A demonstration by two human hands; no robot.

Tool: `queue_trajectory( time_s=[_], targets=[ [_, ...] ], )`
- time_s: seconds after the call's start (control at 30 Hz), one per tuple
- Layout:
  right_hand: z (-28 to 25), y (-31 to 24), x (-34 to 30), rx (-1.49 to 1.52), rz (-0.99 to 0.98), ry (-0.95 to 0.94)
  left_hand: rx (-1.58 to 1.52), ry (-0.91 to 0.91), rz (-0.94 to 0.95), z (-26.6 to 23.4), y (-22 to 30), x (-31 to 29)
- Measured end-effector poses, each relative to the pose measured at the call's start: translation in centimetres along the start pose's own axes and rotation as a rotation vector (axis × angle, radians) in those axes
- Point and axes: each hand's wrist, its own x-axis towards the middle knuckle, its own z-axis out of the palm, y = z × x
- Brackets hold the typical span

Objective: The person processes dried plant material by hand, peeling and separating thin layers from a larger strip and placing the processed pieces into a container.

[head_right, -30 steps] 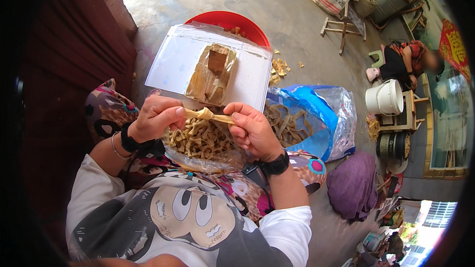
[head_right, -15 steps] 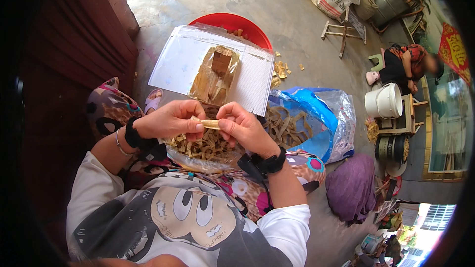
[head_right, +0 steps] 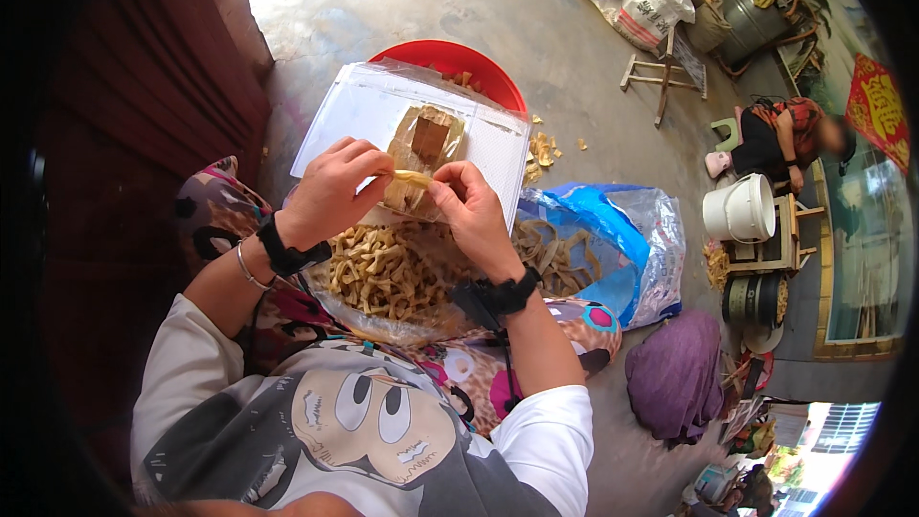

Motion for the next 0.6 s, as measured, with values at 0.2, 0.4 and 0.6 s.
queue_trajectory(
  time_s=[0.2,0.4,0.6],
  targets=[
    [-0.4,-1.8,0.1,-0.721,-0.079,-0.006,0.377,-0.158,-0.022,-0.4,-0.1,-0.4],
    [-1.2,-2.0,-1.5,0.171,0.155,0.094,-0.705,-0.224,-0.533,-1.1,-0.4,-0.6],
    [0.2,-0.6,-2.8,0.353,0.424,-0.150,-1.312,-0.237,-0.522,-0.3,-0.3,-1.9]
  ],
)
